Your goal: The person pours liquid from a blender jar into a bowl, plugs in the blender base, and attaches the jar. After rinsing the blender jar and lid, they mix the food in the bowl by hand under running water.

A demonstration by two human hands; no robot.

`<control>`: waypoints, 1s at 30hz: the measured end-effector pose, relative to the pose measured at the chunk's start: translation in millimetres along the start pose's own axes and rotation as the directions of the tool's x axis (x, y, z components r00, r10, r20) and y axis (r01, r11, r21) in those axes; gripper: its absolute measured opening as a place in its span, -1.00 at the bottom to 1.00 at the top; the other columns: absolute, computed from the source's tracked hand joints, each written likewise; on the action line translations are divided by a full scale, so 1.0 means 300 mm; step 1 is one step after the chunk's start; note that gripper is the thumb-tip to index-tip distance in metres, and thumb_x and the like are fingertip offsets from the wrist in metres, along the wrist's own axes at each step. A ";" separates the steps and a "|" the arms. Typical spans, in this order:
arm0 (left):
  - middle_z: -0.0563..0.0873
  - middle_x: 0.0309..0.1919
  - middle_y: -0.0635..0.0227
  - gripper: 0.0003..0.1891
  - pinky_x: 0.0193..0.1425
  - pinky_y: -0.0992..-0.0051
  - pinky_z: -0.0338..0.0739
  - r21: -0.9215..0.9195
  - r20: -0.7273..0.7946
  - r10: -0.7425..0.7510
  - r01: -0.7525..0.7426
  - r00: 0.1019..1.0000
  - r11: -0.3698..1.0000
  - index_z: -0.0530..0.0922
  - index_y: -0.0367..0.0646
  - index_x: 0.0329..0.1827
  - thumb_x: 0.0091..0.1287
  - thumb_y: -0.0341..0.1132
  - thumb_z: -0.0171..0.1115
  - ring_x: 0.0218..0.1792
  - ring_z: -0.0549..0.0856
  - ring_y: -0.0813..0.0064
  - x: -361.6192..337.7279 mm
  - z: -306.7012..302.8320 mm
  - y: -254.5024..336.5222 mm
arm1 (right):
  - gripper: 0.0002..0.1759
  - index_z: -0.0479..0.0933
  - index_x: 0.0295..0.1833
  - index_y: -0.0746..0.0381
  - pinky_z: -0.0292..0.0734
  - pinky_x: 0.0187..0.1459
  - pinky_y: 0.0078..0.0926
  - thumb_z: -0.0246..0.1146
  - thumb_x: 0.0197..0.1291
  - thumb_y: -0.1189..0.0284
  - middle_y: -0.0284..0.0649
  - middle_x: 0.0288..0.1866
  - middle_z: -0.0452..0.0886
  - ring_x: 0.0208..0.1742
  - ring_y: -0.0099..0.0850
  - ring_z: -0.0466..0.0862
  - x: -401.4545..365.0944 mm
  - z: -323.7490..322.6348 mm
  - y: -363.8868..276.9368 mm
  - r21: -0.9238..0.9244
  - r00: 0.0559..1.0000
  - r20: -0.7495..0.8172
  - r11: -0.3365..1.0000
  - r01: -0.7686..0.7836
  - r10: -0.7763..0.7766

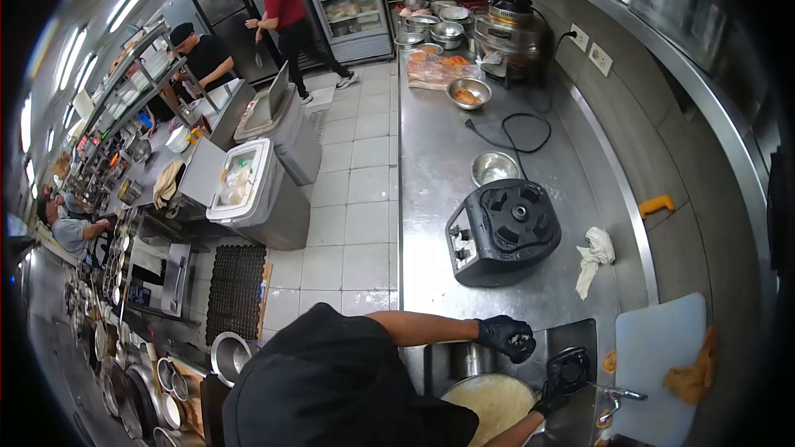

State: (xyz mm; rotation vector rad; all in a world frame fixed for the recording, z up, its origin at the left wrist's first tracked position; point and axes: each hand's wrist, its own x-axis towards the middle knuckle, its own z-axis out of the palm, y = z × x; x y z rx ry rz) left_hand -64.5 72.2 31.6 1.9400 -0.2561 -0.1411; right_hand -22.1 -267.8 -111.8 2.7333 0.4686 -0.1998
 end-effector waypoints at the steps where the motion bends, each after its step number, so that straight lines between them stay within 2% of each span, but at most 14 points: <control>1: 0.65 -0.17 0.18 -0.47 -0.01 0.33 0.53 0.050 0.022 0.055 -0.056 0.998 0.997 0.51 -0.08 -0.04 -0.03 0.00 0.39 -0.11 0.66 0.21 0.006 0.010 -0.040 | -0.41 0.14 0.39 0.25 -0.03 0.42 -0.28 -0.01 0.26 0.34 -0.09 0.44 0.12 0.43 -0.18 0.14 0.000 0.005 0.005 0.043 1.000 -0.018 0.999 0.006 -0.005; 8: 0.69 -0.18 0.23 -0.54 -0.04 0.36 0.55 -0.075 0.181 0.218 -0.208 0.959 0.975 0.60 -0.14 -0.10 -0.08 -0.16 0.43 -0.18 0.68 0.26 0.051 0.034 -0.065 | -0.37 0.09 0.41 0.25 -0.02 0.42 -0.24 0.02 0.22 0.38 -0.02 0.39 0.18 0.40 -0.10 0.18 -0.017 -0.064 -0.057 0.612 0.938 -0.307 0.721 0.324 -0.161; 9: 0.70 -0.22 0.23 -0.53 -0.05 0.37 0.56 -0.011 0.153 0.432 -0.436 0.889 0.900 0.60 -0.14 -0.11 -0.10 -0.13 0.44 -0.21 0.68 0.27 0.073 0.083 -0.173 | -0.34 0.08 0.42 0.23 -0.04 0.41 -0.09 0.04 0.20 0.39 0.01 0.39 0.18 0.41 -0.05 0.15 -0.023 0.057 -0.094 0.215 0.911 -0.342 0.925 0.315 -0.231; 10: 0.69 -0.25 0.21 -0.50 -0.08 0.37 0.56 -0.003 0.104 0.182 -0.182 0.978 0.983 0.58 -0.15 -0.11 -0.11 -0.11 0.45 -0.23 0.68 0.27 0.053 0.077 -0.071 | -0.38 0.08 0.41 0.26 -0.07 0.41 0.00 0.00 0.26 0.33 0.01 0.42 0.13 0.44 -0.05 0.08 -0.037 -0.044 -0.150 0.012 0.986 -0.115 0.992 0.125 -0.123; 12: 0.67 -0.31 0.17 -0.41 -0.16 0.28 0.56 0.270 0.077 0.243 -0.255 0.967 0.928 0.49 -0.16 0.00 -0.08 -0.08 0.45 -0.29 0.66 0.16 0.057 0.084 -0.016 | -0.41 0.16 0.35 0.25 0.08 0.27 -0.12 0.03 0.25 0.27 -0.06 0.28 0.25 0.29 -0.14 0.21 -0.020 -0.049 -0.159 0.327 0.994 -0.111 0.945 0.024 0.013; 13: 0.66 -0.29 0.18 -0.39 -0.14 0.25 0.51 0.251 0.102 0.223 -0.242 0.969 0.937 0.47 -0.14 0.03 -0.07 -0.06 0.45 -0.27 0.64 0.16 0.060 0.088 -0.021 | -0.43 0.20 0.33 0.25 0.15 0.20 -0.17 0.05 0.25 0.24 -0.10 0.21 0.31 0.21 -0.19 0.28 -0.006 -0.044 -0.157 0.618 0.991 -0.103 0.787 -0.007 0.090; 14: 0.64 -0.25 0.21 -0.39 -0.09 0.26 0.47 0.317 0.098 0.219 -0.239 0.971 0.918 0.47 -0.12 0.04 -0.07 -0.07 0.46 -0.23 0.63 0.19 0.053 0.102 -0.031 | -0.44 0.24 0.30 0.25 0.23 0.13 -0.23 0.07 0.25 0.21 -0.14 0.14 0.37 0.13 -0.23 0.34 0.018 -0.026 -0.144 0.988 0.989 0.022 0.149 -0.044 0.148; 15: 0.63 -0.25 0.22 -0.39 -0.08 0.26 0.46 0.311 0.105 0.182 -0.206 0.978 0.928 0.47 -0.11 0.04 -0.07 -0.07 0.46 -0.21 0.62 0.20 0.051 0.115 -0.056 | -0.45 0.28 0.27 0.24 0.30 0.06 -0.29 0.08 0.25 0.18 -0.17 0.07 0.43 0.05 -0.28 0.41 0.038 -0.017 -0.146 0.788 0.970 0.163 -0.616 -0.017 0.182; 16: 0.63 -0.24 0.23 -0.40 -0.06 0.27 0.45 0.315 0.107 0.142 -0.170 0.984 0.934 0.47 -0.10 0.03 -0.07 -0.07 0.46 -0.20 0.61 0.21 0.056 0.117 -0.058 | -0.45 0.32 0.25 0.24 0.38 -0.01 -0.34 0.10 0.25 0.15 -0.21 0.00 0.49 -0.03 -0.33 0.48 0.043 0.002 -0.153 0.397 0.958 0.218 -0.914 0.086 0.185; 19: 0.62 -0.27 0.24 -0.41 -0.09 0.26 0.45 0.349 0.074 0.216 -0.228 0.974 0.909 0.48 -0.10 0.02 -0.08 -0.09 0.47 -0.23 0.61 0.19 0.053 0.110 -0.031 | -0.61 0.41 0.14 0.21 0.45 0.00 -0.41 0.11 0.22 0.31 -0.27 -0.08 0.55 -0.05 -0.38 0.53 0.011 -0.100 -0.121 0.341 0.785 0.425 -0.883 0.322 0.450; 22: 0.62 -0.27 0.24 -0.43 -0.11 0.25 0.46 0.366 0.087 0.192 -0.210 0.978 0.906 0.48 -0.09 0.00 -0.08 -0.12 0.47 -0.25 0.61 0.19 0.052 0.110 -0.025 | -0.53 0.34 0.15 0.22 0.32 0.18 -0.45 0.23 0.08 0.52 -0.28 0.02 0.46 0.11 -0.39 0.42 -0.031 -0.038 -0.106 0.844 0.506 0.496 -0.529 -0.088 0.706; 26: 0.63 -0.32 0.24 -0.47 -0.15 0.27 0.49 0.351 0.061 0.197 -0.206 0.979 0.914 0.49 -0.12 -0.03 -0.08 -0.17 0.46 -0.29 0.62 0.22 0.052 0.114 -0.007 | -0.40 0.42 0.12 0.24 0.51 -0.10 -0.46 0.33 -0.16 0.62 -0.28 -0.09 0.57 -0.08 -0.35 0.57 -0.051 -0.176 -0.048 0.811 0.138 0.180 -0.226 0.539 0.974; 28: 0.63 -0.29 0.24 -0.46 -0.13 0.28 0.48 0.323 0.082 0.175 -0.192 0.981 0.927 0.49 -0.10 0.02 -0.04 -0.17 0.43 -0.28 0.61 0.23 0.054 0.111 -0.004 | -0.44 0.44 0.09 0.26 0.51 -0.14 -0.48 0.33 -0.16 0.62 -0.28 -0.10 0.56 -0.10 -0.43 0.56 -0.083 -0.114 0.010 0.717 0.573 0.296 -0.574 0.396 0.764; 30: 0.62 -0.26 0.25 -0.46 -0.11 0.29 0.47 0.302 0.096 0.150 -0.172 0.984 0.938 0.48 -0.07 0.07 -0.01 -0.17 0.40 -0.27 0.59 0.24 0.047 0.106 0.002 | -0.49 0.46 0.06 0.27 0.50 -0.16 -0.53 0.34 -0.12 0.60 -0.28 -0.09 0.56 -0.12 -0.48 0.55 -0.098 -0.118 0.002 0.693 0.594 0.317 -0.608 0.388 0.740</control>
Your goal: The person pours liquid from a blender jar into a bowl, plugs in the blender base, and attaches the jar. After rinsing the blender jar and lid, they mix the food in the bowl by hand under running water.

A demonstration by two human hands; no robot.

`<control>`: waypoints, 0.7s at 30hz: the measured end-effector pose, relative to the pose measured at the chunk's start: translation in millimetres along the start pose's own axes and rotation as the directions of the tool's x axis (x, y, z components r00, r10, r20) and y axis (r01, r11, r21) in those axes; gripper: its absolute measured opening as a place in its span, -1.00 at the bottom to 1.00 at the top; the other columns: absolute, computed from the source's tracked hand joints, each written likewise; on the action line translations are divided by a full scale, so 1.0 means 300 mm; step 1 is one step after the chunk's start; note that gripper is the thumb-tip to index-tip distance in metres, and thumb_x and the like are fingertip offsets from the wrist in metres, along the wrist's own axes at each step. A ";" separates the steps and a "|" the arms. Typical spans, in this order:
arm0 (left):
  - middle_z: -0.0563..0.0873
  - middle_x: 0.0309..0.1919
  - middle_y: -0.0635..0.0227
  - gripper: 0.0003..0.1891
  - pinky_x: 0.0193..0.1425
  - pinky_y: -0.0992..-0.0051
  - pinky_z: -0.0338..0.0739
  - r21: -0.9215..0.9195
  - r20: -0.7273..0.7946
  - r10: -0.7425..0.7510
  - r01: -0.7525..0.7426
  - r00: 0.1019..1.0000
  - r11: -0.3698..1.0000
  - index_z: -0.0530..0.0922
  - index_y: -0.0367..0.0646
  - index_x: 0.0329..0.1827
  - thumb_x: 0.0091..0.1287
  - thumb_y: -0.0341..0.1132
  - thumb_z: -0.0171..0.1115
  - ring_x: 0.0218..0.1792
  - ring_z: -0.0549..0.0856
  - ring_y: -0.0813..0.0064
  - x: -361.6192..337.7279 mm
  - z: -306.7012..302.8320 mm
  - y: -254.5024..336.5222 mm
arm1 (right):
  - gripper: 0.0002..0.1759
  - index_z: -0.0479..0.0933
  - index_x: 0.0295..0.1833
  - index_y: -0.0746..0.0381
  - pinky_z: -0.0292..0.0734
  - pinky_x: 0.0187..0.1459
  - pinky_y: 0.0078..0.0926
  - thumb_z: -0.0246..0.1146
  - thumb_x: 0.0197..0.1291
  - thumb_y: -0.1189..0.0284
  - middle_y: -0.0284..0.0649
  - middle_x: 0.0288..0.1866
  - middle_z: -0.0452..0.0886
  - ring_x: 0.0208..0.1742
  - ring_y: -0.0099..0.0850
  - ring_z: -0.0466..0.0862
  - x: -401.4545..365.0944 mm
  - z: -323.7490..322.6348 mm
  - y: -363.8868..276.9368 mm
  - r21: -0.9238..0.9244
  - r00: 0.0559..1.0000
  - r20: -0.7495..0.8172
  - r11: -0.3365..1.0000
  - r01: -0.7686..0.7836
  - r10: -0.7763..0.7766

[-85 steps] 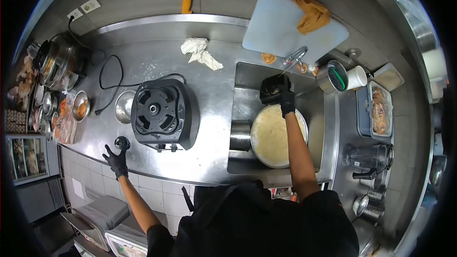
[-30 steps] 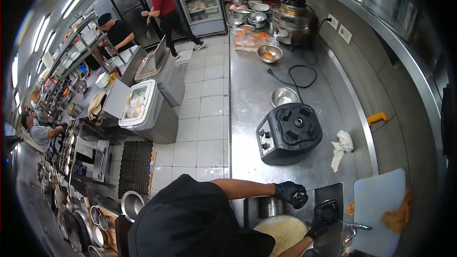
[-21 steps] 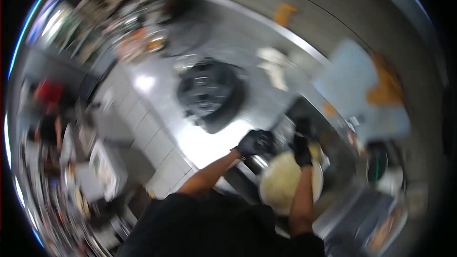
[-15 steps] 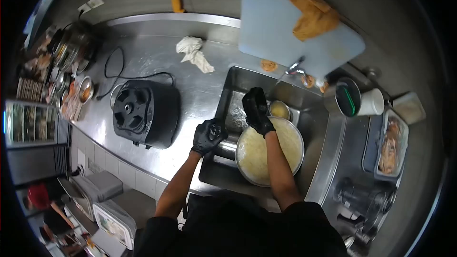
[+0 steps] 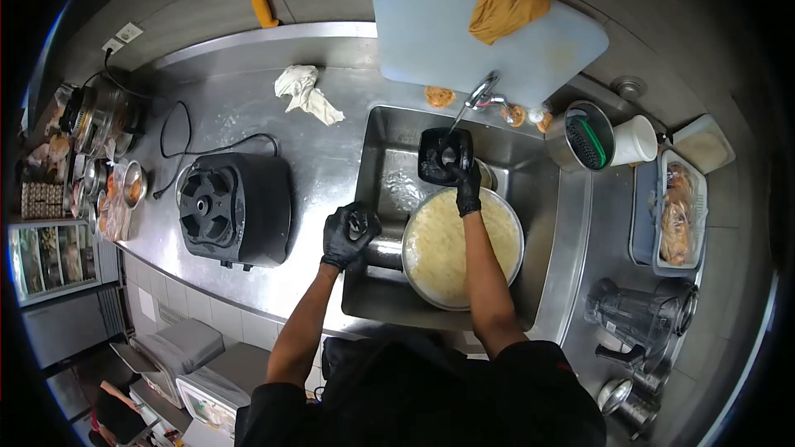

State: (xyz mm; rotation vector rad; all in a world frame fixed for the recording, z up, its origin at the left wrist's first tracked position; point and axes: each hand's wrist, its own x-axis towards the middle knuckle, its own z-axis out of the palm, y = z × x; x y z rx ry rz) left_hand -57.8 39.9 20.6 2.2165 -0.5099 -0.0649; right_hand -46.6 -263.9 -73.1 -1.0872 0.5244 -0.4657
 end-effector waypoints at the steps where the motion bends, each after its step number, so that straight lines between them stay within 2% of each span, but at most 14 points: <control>1: 0.63 -0.25 0.24 -0.46 -0.11 0.29 0.47 -0.015 0.011 -0.010 0.010 1.000 1.000 0.49 -0.07 0.06 -0.02 -0.16 0.41 -0.26 0.60 0.23 0.006 -0.003 0.002 | -0.48 0.46 0.08 0.26 0.50 -0.14 -0.54 0.34 -0.10 0.60 -0.29 -0.08 0.56 -0.10 -0.47 0.55 0.006 -0.003 0.016 -0.013 0.999 0.029 1.000 -0.026 0.026; 3: 0.64 -0.24 0.24 -0.46 -0.10 0.29 0.48 -0.030 0.017 -0.027 0.027 1.000 0.999 0.49 -0.07 0.05 -0.03 -0.16 0.42 -0.25 0.61 0.22 0.008 -0.006 0.005 | -0.46 0.45 0.11 0.26 0.49 -0.11 -0.56 0.34 -0.09 0.60 -0.29 -0.07 0.56 -0.07 -0.47 0.55 0.015 -0.004 0.056 -0.031 0.996 0.064 0.998 -0.054 0.056; 5: 0.64 -0.19 0.22 -0.45 -0.08 0.28 0.48 0.026 0.014 -0.010 0.009 1.000 1.000 0.49 -0.07 0.05 -0.05 -0.17 0.43 -0.20 0.62 0.20 0.004 -0.007 0.003 | -0.45 0.42 0.18 0.24 0.47 -0.03 -0.55 0.31 0.00 0.54 -0.31 -0.05 0.57 -0.01 -0.49 0.54 -0.001 0.019 0.071 0.299 0.990 0.094 0.946 -0.124 0.100; 6: 0.64 -0.19 0.22 -0.45 -0.08 0.28 0.48 0.028 0.014 -0.013 0.013 1.000 1.000 0.49 -0.07 0.05 -0.05 -0.17 0.43 -0.20 0.62 0.20 0.007 -0.006 0.002 | -0.45 0.42 0.18 0.24 0.47 -0.03 -0.55 0.31 0.00 0.54 -0.31 -0.05 0.57 -0.01 -0.49 0.54 0.004 0.029 0.072 0.300 0.990 0.096 0.945 -0.128 0.104; 9: 0.65 -0.21 0.22 -0.44 -0.08 0.29 0.49 -0.024 0.014 0.010 -0.010 1.000 1.000 0.48 -0.08 0.05 -0.05 -0.18 0.44 -0.20 0.62 0.21 0.017 -0.005 -0.009 | -0.48 0.37 0.25 0.21 0.45 0.05 -0.52 0.23 0.14 0.44 -0.33 -0.02 0.57 0.05 -0.51 0.52 0.010 0.150 -0.054 0.245 0.994 0.048 0.966 0.086 -0.100; 11: 0.65 -0.27 0.24 -0.44 -0.09 0.30 0.49 -0.001 0.041 -0.005 0.005 0.999 1.000 0.48 -0.09 0.05 -0.05 -0.19 0.44 -0.24 0.62 0.24 0.013 -0.002 -0.012 | -0.59 0.42 0.20 0.16 0.48 0.03 -0.45 0.16 0.23 0.34 -0.33 -0.05 0.58 -0.01 -0.49 0.56 0.090 0.098 0.034 0.199 0.950 0.160 0.934 -0.299 0.270; 12: 0.65 -0.27 0.24 -0.44 -0.09 0.30 0.49 -0.004 0.049 -0.010 0.010 0.999 1.000 0.48 -0.09 0.05 -0.05 -0.19 0.44 -0.24 0.62 0.24 0.013 -0.002 -0.008 | -0.59 0.42 0.20 0.16 0.48 0.03 -0.45 0.16 0.23 0.34 -0.33 -0.05 0.58 -0.01 -0.49 0.56 0.106 0.101 0.038 0.196 0.949 0.153 0.932 -0.303 0.276; 14: 0.64 -0.30 0.26 -0.45 -0.09 0.32 0.48 -0.013 0.017 -0.005 0.005 1.000 1.000 0.48 -0.10 0.04 -0.04 -0.18 0.43 -0.27 0.61 0.26 0.011 -0.004 -0.001 | -0.68 0.50 0.07 0.15 0.52 -0.03 -0.40 0.16 0.23 0.29 -0.30 -0.12 0.61 -0.10 -0.43 0.59 0.139 0.115 0.051 0.410 0.861 0.201 0.758 -0.507 0.467; 15: 0.64 -0.27 0.26 -0.45 -0.09 0.32 0.48 -0.026 0.028 -0.022 0.023 0.999 0.999 0.48 -0.09 0.05 -0.04 -0.17 0.42 -0.26 0.61 0.26 0.011 -0.003 -0.005 | -0.76 0.53 -0.05 0.13 0.55 -0.09 -0.35 0.21 0.20 0.28 -0.29 -0.21 0.62 -0.18 -0.38 0.61 0.155 0.130 0.059 0.432 0.867 0.171 0.755 -0.494 0.469; 16: 0.64 -0.27 0.26 -0.45 -0.09 0.32 0.48 -0.024 0.026 -0.025 0.025 0.999 0.999 0.48 -0.09 0.05 -0.04 -0.17 0.42 -0.26 0.61 0.26 0.012 -0.003 -0.008 | -0.76 0.53 -0.05 0.13 0.55 -0.09 -0.35 0.21 0.20 0.28 -0.29 -0.21 0.62 -0.18 -0.38 0.61 0.165 0.123 0.087 0.431 0.865 0.174 0.753 -0.497 0.470; 18: 0.65 -0.34 0.22 -0.47 -0.17 0.29 0.53 0.029 -0.030 0.012 -0.011 0.999 1.000 0.52 -0.12 -0.06 -0.10 -0.14 0.48 -0.29 0.65 0.20 0.016 -0.001 -0.007 | -0.77 0.53 -0.08 0.13 0.56 -0.11 -0.35 0.21 0.20 0.27 -0.30 -0.24 0.62 -0.18 -0.38 0.61 0.187 0.092 0.151 0.580 0.905 0.160 0.705 -0.409 0.393; 19: 0.65 -0.34 0.22 -0.47 -0.17 0.29 0.53 0.032 -0.032 0.008 -0.007 0.999 0.999 0.52 -0.12 -0.06 -0.10 -0.14 0.48 -0.29 0.65 0.20 0.019 -0.004 -0.003 | -0.72 0.53 -0.03 0.16 0.52 0.05 -0.24 0.16 0.21 0.28 -0.22 -0.12 0.61 -0.06 -0.30 0.60 0.181 0.095 0.159 0.537 0.956 0.055 0.799 -0.272 0.289; 20: 0.65 -0.32 0.22 -0.47 -0.16 0.29 0.53 0.034 -0.034 0.027 -0.026 0.999 0.999 0.52 -0.12 -0.05 -0.10 -0.14 0.48 -0.28 0.65 0.21 0.022 -0.008 0.000 | -0.72 0.53 -0.03 0.16 0.52 0.05 -0.24 0.16 0.21 0.28 -0.22 -0.12 0.61 -0.06 -0.30 0.60 0.183 0.088 0.159 0.535 0.954 0.058 0.798 -0.277 0.293; 21: 0.65 -0.31 0.21 -0.46 -0.15 0.29 0.52 0.036 -0.033 0.046 -0.045 0.998 0.998 0.51 -0.12 -0.04 -0.10 -0.14 0.48 -0.28 0.64 0.21 0.023 -0.010 0.004 | -0.70 0.51 0.00 0.15 0.48 0.11 -0.21 0.15 0.21 0.27 -0.20 -0.06 0.59 -0.01 -0.28 0.57 0.181 0.071 0.154 0.624 0.929 0.059 0.713 -0.319 0.364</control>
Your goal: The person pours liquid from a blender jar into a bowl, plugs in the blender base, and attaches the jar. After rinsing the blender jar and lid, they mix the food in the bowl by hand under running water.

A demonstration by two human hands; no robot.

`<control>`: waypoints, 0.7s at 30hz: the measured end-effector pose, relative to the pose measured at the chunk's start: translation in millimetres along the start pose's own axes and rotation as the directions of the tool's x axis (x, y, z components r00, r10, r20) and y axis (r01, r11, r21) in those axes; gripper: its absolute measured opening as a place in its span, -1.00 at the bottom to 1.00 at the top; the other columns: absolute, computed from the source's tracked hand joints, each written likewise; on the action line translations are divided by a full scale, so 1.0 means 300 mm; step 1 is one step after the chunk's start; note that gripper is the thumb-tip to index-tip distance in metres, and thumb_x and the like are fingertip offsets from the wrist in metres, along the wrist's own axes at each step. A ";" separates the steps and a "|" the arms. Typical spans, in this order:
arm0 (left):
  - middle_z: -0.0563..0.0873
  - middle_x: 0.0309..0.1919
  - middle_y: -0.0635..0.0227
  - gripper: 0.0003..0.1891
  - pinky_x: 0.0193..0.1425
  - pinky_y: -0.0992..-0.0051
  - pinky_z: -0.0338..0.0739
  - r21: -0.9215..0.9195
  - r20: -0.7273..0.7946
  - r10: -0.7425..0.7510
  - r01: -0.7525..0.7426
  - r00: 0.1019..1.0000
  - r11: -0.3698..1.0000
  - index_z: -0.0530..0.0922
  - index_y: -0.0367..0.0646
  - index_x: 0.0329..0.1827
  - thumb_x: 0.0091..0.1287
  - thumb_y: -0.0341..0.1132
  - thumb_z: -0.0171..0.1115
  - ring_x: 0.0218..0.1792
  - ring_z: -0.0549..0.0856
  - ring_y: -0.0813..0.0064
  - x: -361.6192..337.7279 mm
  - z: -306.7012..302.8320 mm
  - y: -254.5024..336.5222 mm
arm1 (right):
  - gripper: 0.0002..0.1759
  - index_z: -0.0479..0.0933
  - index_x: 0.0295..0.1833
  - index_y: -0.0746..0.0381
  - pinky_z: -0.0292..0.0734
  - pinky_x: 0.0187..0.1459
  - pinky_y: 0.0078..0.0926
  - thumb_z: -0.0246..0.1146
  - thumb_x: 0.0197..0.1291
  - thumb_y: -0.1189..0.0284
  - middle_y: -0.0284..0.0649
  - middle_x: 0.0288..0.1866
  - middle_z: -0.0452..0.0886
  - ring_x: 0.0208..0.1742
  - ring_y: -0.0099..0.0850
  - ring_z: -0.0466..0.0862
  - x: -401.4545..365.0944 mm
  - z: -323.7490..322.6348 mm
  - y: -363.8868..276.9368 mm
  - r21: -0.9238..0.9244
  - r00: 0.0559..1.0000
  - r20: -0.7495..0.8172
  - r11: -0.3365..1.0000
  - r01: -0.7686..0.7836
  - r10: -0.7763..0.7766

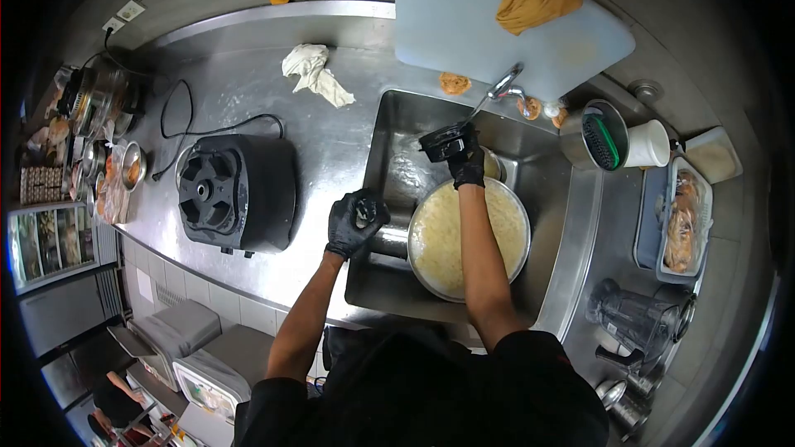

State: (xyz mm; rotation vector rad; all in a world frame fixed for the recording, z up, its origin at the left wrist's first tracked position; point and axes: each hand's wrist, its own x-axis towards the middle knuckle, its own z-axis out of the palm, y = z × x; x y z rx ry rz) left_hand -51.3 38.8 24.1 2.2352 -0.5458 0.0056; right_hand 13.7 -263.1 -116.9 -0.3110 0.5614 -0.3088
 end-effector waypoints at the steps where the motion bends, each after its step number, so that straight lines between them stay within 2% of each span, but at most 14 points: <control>1: 0.65 -0.31 0.21 -0.46 -0.15 0.29 0.52 -0.002 0.003 -0.006 0.006 1.000 1.000 0.51 -0.12 -0.04 -0.10 -0.14 0.48 -0.28 0.64 0.21 -0.005 0.003 -0.005 | -0.68 0.50 0.03 0.15 0.43 0.17 -0.18 0.13 0.21 0.27 -0.18 -0.01 0.57 0.04 -0.25 0.55 -0.029 0.007 -0.015 0.115 0.997 -0.044 0.992 -0.059 0.064; 2: 0.64 -0.28 0.23 -0.45 -0.13 0.30 0.51 -0.008 0.025 -0.014 0.014 1.000 1.000 0.50 -0.12 0.00 -0.07 -0.14 0.46 -0.26 0.63 0.23 -0.011 0.007 -0.018 | -0.63 0.47 0.07 0.13 0.32 0.27 -0.10 0.11 0.20 0.21 -0.16 0.07 0.53 0.14 -0.20 0.49 -0.069 0.020 -0.022 0.202 0.997 0.060 0.977 -0.064 0.052; 3: 0.64 -0.26 0.24 -0.43 -0.11 0.30 0.49 -0.016 0.044 -0.017 0.018 0.999 1.000 0.48 -0.12 0.04 -0.05 -0.14 0.44 -0.25 0.62 0.25 -0.012 0.012 -0.029 | -0.63 0.47 0.07 0.13 0.32 0.27 -0.10 0.11 0.20 0.21 -0.16 0.07 0.53 0.14 -0.20 0.49 -0.096 0.046 -0.037 0.201 0.997 0.054 0.978 -0.060 0.050; 5: 0.64 -0.27 0.22 -0.44 -0.13 0.30 0.50 -0.065 0.051 -0.019 0.022 0.999 0.998 0.48 -0.13 0.03 -0.05 -0.15 0.44 -0.27 0.62 0.23 -0.006 0.020 -0.029 | -0.62 0.47 0.07 0.10 0.29 0.28 -0.04 0.08 0.21 0.16 -0.15 0.10 0.52 0.15 -0.16 0.49 -0.105 0.058 -0.056 0.224 0.972 0.067 0.946 -0.234 0.224; 7: 0.64 -0.28 0.22 -0.45 -0.13 0.30 0.51 0.007 0.036 -0.036 0.036 0.999 0.999 0.48 -0.14 0.03 -0.04 -0.16 0.43 -0.27 0.63 0.23 -0.011 0.011 -0.017 | -0.64 0.47 0.05 0.05 0.31 0.25 -0.01 0.05 0.22 0.16 -0.18 0.04 0.56 0.09 -0.19 0.53 -0.109 0.045 -0.050 0.295 0.962 -0.074 0.928 -0.229 0.261; 8: 0.64 -0.28 0.22 -0.45 -0.13 0.30 0.51 0.009 0.038 -0.033 0.033 0.999 0.999 0.48 -0.14 0.03 -0.04 -0.16 0.43 -0.27 0.63 0.23 -0.010 0.009 -0.020 | -0.64 0.48 0.03 0.06 0.37 0.19 -0.04 0.06 0.21 0.12 -0.22 0.00 0.58 0.04 -0.23 0.55 -0.103 0.027 -0.042 0.356 0.964 0.162 0.899 -0.257 0.211; 10: 0.64 -0.28 0.22 -0.45 -0.13 0.30 0.51 0.025 0.041 -0.033 0.032 0.999 0.999 0.49 -0.13 0.03 -0.04 -0.16 0.43 -0.27 0.63 0.23 -0.011 0.013 -0.021 | -0.63 0.48 0.02 0.06 0.43 0.14 -0.06 0.08 0.21 0.09 -0.25 -0.04 0.60 -0.01 -0.28 0.58 -0.095 0.011 -0.043 0.405 0.915 0.381 0.866 -0.292 0.131; 11: 0.64 -0.28 0.22 -0.45 -0.13 0.30 0.51 0.022 0.043 -0.030 0.029 0.999 0.999 0.49 -0.13 0.03 -0.04 -0.16 0.43 -0.27 0.63 0.23 -0.012 0.016 -0.020 | -0.63 0.50 -0.02 0.03 0.50 0.00 -0.17 0.12 0.17 0.05 -0.30 -0.08 0.61 -0.04 -0.32 0.59 -0.110 0.049 -0.047 0.241 0.976 0.160 0.953 -0.182 0.145; 12: 0.64 -0.28 0.22 -0.46 -0.13 0.30 0.51 0.037 0.030 -0.022 0.021 0.999 0.999 0.49 -0.13 0.02 -0.04 -0.17 0.43 -0.27 0.62 0.23 -0.013 0.017 -0.018 | -0.62 0.53 -0.05 0.00 0.57 -0.14 -0.28 0.17 0.14 0.01 -0.35 -0.12 0.63 -0.06 -0.37 0.60 -0.127 0.088 -0.053 0.043 0.992 -0.065 0.994 -0.105 0.108; 13: 0.64 -0.28 0.22 -0.47 -0.13 0.30 0.51 0.054 0.015 -0.016 0.015 1.000 0.998 0.49 -0.12 0.02 -0.04 -0.17 0.43 -0.27 0.62 0.23 -0.013 0.016 -0.018 | -0.62 0.53 -0.05 0.00 0.57 -0.14 -0.28 0.17 0.14 0.01 -0.35 -0.12 0.63 -0.06 -0.37 0.60 -0.108 0.062 -0.046 0.043 0.992 -0.064 0.994 -0.104 0.107; 15: 0.64 -0.28 0.22 -0.47 -0.13 0.30 0.51 0.034 0.000 -0.005 0.005 1.000 0.999 0.49 -0.12 0.02 -0.04 -0.18 0.43 -0.28 0.62 0.23 -0.011 0.020 -0.023 | -0.72 0.52 -0.04 0.08 0.60 -0.18 -0.43 0.16 0.24 0.17 -0.38 -0.17 0.63 -0.12 -0.44 0.62 -0.051 -0.024 -0.013 0.090 0.974 0.228 0.995 -0.044 0.022; 16: 0.64 -0.28 0.22 -0.47 -0.14 0.30 0.50 0.013 -0.014 0.005 -0.005 1.000 1.000 0.49 -0.12 0.02 -0.04 -0.19 0.43 -0.28 0.62 0.24 -0.012 0.020 -0.022 | -0.64 0.46 0.07 0.17 0.58 -0.06 -0.37 0.10 0.29 0.19 -0.27 -0.05 0.60 -0.10 -0.41 0.61 -0.079 -0.012 0.000 0.000 0.996 0.081 0.999 0.044 -0.044; 19: 0.64 -0.28 0.23 -0.47 -0.12 0.32 0.51 0.038 0.013 -0.022 0.021 1.000 0.999 0.49 -0.12 0.02 -0.04 -0.20 0.43 -0.27 0.62 0.25 -0.015 0.016 -0.022 | -0.58 0.42 0.15 0.22 0.55 -0.05 -0.39 0.13 0.27 0.20 -0.26 -0.03 0.59 -0.07 -0.40 0.60 -0.080 -0.009 0.037 -0.081 0.989 0.080 0.988 0.134 -0.128; 21: 0.64 -0.28 0.23 -0.47 -0.12 0.32 0.51 0.018 0.016 -0.019 0.019 1.000 1.000 0.49 -0.12 0.03 -0.04 -0.21 0.43 -0.27 0.62 0.25 -0.020 0.022 -0.034 | -0.64 0.45 0.11 0.20 0.52 -0.05 -0.47 0.15 0.26 0.28 -0.31 -0.07 0.59 -0.08 -0.47 0.58 -0.116 0.001 0.033 -0.160 0.985 0.110 0.976 0.147 -0.131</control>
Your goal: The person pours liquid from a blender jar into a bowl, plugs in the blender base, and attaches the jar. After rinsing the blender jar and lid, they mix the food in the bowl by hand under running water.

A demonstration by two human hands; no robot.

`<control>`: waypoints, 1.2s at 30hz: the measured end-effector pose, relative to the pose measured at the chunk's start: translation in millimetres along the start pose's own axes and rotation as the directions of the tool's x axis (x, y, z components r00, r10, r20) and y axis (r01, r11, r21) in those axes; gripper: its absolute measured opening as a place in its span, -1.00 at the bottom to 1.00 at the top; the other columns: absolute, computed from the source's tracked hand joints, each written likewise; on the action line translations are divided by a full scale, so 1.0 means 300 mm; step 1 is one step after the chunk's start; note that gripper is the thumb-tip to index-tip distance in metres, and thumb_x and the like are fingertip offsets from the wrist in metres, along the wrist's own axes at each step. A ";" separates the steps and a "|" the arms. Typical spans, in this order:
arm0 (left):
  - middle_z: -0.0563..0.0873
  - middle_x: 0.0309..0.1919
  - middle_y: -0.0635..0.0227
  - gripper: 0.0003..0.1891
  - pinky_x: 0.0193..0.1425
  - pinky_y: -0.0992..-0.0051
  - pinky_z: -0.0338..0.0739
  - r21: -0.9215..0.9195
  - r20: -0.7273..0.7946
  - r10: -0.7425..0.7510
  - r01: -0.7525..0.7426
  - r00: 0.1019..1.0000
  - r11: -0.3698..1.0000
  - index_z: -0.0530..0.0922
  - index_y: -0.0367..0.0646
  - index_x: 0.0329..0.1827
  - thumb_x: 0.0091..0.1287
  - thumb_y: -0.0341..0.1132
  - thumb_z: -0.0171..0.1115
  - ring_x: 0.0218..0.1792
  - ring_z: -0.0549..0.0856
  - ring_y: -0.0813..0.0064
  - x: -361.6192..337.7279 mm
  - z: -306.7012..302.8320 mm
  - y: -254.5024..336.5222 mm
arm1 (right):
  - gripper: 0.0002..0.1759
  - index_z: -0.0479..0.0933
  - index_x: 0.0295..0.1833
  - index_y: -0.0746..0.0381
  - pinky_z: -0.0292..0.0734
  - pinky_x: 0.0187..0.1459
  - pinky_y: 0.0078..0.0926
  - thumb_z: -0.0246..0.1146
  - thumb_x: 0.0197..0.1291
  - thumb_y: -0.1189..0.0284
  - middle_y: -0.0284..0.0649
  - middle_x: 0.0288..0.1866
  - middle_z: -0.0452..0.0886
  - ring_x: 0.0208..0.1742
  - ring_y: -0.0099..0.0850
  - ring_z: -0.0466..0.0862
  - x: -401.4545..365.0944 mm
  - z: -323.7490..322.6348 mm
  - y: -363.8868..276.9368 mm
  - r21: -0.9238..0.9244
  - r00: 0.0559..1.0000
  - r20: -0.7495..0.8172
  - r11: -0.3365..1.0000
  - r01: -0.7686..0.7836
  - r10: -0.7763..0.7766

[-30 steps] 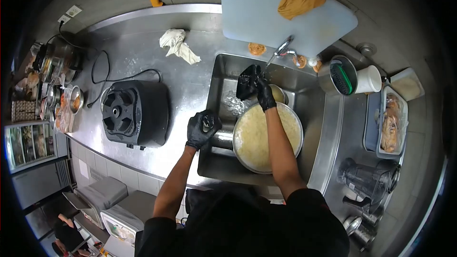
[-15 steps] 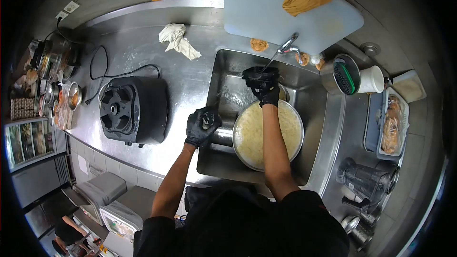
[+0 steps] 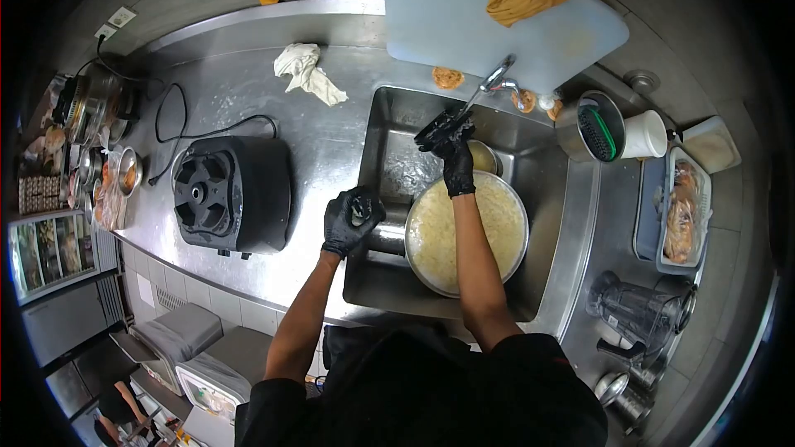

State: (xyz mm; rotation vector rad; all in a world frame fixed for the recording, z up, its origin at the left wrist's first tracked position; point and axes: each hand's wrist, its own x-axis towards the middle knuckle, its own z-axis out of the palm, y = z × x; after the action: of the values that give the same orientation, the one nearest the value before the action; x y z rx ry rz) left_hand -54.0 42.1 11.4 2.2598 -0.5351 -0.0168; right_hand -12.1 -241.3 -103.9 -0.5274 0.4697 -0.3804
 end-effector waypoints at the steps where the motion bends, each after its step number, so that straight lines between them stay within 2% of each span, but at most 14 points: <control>1: 0.64 -0.27 0.23 -0.46 -0.12 0.32 0.50 -0.017 0.000 0.002 -0.002 1.000 1.000 0.49 -0.13 0.03 -0.05 -0.21 0.43 -0.26 0.62 0.25 0.005 -0.004 0.000 | -0.70 0.48 0.07 0.18 0.48 -0.05 -0.54 0.16 0.24 0.35 -0.36 -0.11 0.58 -0.10 -0.54 0.56 -0.007 0.002 0.002 -0.080 0.999 0.033 0.997 0.006 -0.003; 5: 0.64 -0.27 0.23 -0.46 -0.12 0.32 0.50 -0.012 0.009 -0.004 0.004 1.000 1.000 0.49 -0.13 0.04 -0.05 -0.21 0.42 -0.26 0.62 0.26 0.004 -0.001 0.003 | -0.65 0.47 0.09 0.22 0.44 -0.05 -0.56 0.21 0.16 0.42 -0.40 -0.14 0.56 -0.10 -0.54 0.53 -0.036 0.011 0.010 -0.249 0.989 0.131 0.964 0.097 -0.065; 7: 0.64 -0.27 0.24 -0.44 -0.13 0.25 0.50 -0.037 0.002 -0.035 0.035 0.999 0.999 0.49 -0.09 -0.01 -0.09 -0.11 0.46 -0.26 0.63 0.21 0.005 0.002 0.001 | -0.47 0.37 0.20 0.26 0.41 0.02 -0.56 0.28 0.06 0.48 -0.36 -0.07 0.53 -0.03 -0.51 0.49 -0.041 0.020 0.013 -0.480 0.985 0.125 0.862 0.162 -0.115; 11: 0.64 -0.28 0.25 -0.44 -0.13 0.27 0.50 -0.012 0.011 -0.037 0.037 0.999 0.999 0.50 -0.11 -0.02 -0.09 -0.11 0.47 -0.26 0.63 0.23 0.006 -0.005 0.010 | -0.31 0.25 0.28 0.23 0.39 0.07 -0.53 0.33 0.00 0.55 -0.31 0.01 0.49 0.02 -0.47 0.47 0.008 0.054 0.036 -0.552 0.951 0.207 0.775 0.308 -0.230; 14: 0.65 -0.29 0.24 -0.44 -0.14 0.29 0.52 -0.027 -0.002 -0.026 0.026 1.000 0.999 0.51 -0.13 -0.03 -0.10 -0.12 0.48 -0.27 0.64 0.24 0.010 -0.009 0.017 | -0.26 0.22 0.30 0.22 0.41 0.05 -0.52 0.35 -0.04 0.59 -0.28 -0.01 0.51 0.01 -0.44 0.47 0.008 0.097 0.019 -0.722 0.918 0.220 0.578 0.381 -0.331; 18: 0.65 -0.28 0.24 -0.43 -0.13 0.30 0.53 -0.034 0.001 -0.028 0.028 1.000 0.999 0.52 -0.13 -0.03 -0.11 -0.12 0.49 -0.27 0.65 0.24 0.015 -0.012 0.020 | -0.47 0.37 0.16 0.30 0.42 0.03 -0.51 0.33 0.04 0.47 -0.33 -0.04 0.51 -0.03 -0.49 0.49 -0.048 0.187 -0.050 -0.697 0.944 0.233 0.636 0.330 -0.234; 20: 0.65 -0.28 0.23 -0.43 -0.13 0.31 0.53 -0.008 -0.001 -0.010 0.010 1.000 1.000 0.51 -0.14 -0.02 -0.12 -0.12 0.49 -0.26 0.65 0.24 0.011 -0.010 0.022 | -0.55 0.44 0.12 0.28 0.41 0.02 -0.54 0.29 0.11 0.40 -0.35 -0.11 0.53 -0.05 -0.58 0.46 0.010 0.104 -0.045 -0.709 0.993 0.106 0.695 0.117 -0.060; 22: 0.65 -0.28 0.24 -0.43 -0.13 0.30 0.53 -0.025 0.003 -0.034 0.034 0.999 0.999 0.51 -0.12 -0.02 -0.11 -0.12 0.49 -0.26 0.65 0.24 0.009 -0.007 0.018 | -0.61 0.48 0.10 0.26 0.43 0.01 -0.51 0.22 0.15 0.37 -0.33 -0.12 0.57 -0.06 -0.57 0.51 0.038 0.021 -0.013 -0.629 0.997 0.054 0.773 0.080 -0.060; 24: 0.65 -0.28 0.24 -0.43 -0.13 0.30 0.53 -0.014 0.001 -0.022 0.022 1.000 1.000 0.51 -0.11 -0.02 -0.11 -0.12 0.49 -0.26 0.65 0.23 0.008 -0.006 0.014 | -0.60 0.47 0.12 0.26 0.48 -0.03 -0.46 0.18 0.15 0.39 -0.28 -0.05 0.59 -0.03 -0.49 0.56 0.038 -0.055 0.007 -0.033 0.994 0.054 0.995 -0.095 0.097; 26: 0.65 -0.28 0.24 -0.43 -0.13 0.30 0.53 -0.002 -0.004 -0.009 0.009 1.000 1.000 0.51 -0.11 -0.01 -0.11 -0.12 0.49 -0.26 0.65 0.23 0.012 -0.006 0.017 | -0.65 0.51 0.04 0.29 0.48 0.03 -0.39 0.15 0.15 0.38 -0.21 -0.05 0.61 -0.03 -0.32 0.58 0.013 -0.068 -0.007 0.036 0.999 0.020 0.999 -0.040 0.039; 28: 0.65 -0.29 0.25 -0.44 -0.13 0.29 0.52 -0.087 0.014 -0.056 0.057 0.998 0.995 0.50 -0.10 -0.03 -0.11 -0.13 0.48 -0.25 0.64 0.23 0.013 -0.007 0.020 | -0.59 0.45 0.14 0.26 0.43 0.15 -0.30 0.09 0.21 0.31 -0.16 0.07 0.57 0.06 -0.27 0.55 -0.036 -0.069 -0.061 0.381 0.966 0.256 0.913 -0.146 0.048; 29: 0.65 -0.29 0.25 -0.44 -0.13 0.29 0.52 -0.087 0.015 -0.057 0.058 0.998 0.994 0.50 -0.10 -0.03 -0.11 -0.13 0.48 -0.25 0.64 0.23 0.012 -0.006 0.018 | -0.54 0.39 0.21 0.21 0.35 0.24 -0.20 0.05 0.25 0.25 -0.17 0.17 0.51 0.16 -0.24 0.50 -0.107 0.025 -0.118 0.505 0.969 0.214 0.836 -0.215 0.120; 34: 0.64 -0.27 0.25 -0.46 -0.09 0.34 0.51 -0.026 0.018 -0.029 0.029 0.999 0.999 0.49 -0.12 0.03 -0.06 -0.22 0.44 -0.25 0.63 0.28 0.003 0.002 -0.001 | -0.53 0.37 0.24 0.21 0.32 0.27 -0.19 0.08 0.25 0.26 -0.16 0.20 0.49 0.19 -0.24 0.48 -0.082 -0.026 -0.139 0.329 0.980 0.194 0.938 -0.112 0.048; 36: 0.65 -0.27 0.25 -0.45 -0.10 0.34 0.51 -0.035 0.020 -0.023 0.023 1.000 0.999 0.49 -0.12 0.04 -0.06 -0.22 0.44 -0.26 0.63 0.28 0.006 -0.002 0.003 | -0.51 0.35 0.25 0.25 0.35 0.27 -0.22 0.12 0.25 0.27 -0.13 0.22 0.46 0.20 -0.25 0.47 -0.040 -0.148 -0.116 0.104 0.979 0.190 0.989 -0.101 0.080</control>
State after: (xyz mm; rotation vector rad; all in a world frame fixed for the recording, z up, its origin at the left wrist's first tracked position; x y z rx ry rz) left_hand -52.5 41.4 12.7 2.2338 -0.5154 -0.0591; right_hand -52.7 -280.8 -114.6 -0.4254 0.2892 -0.2657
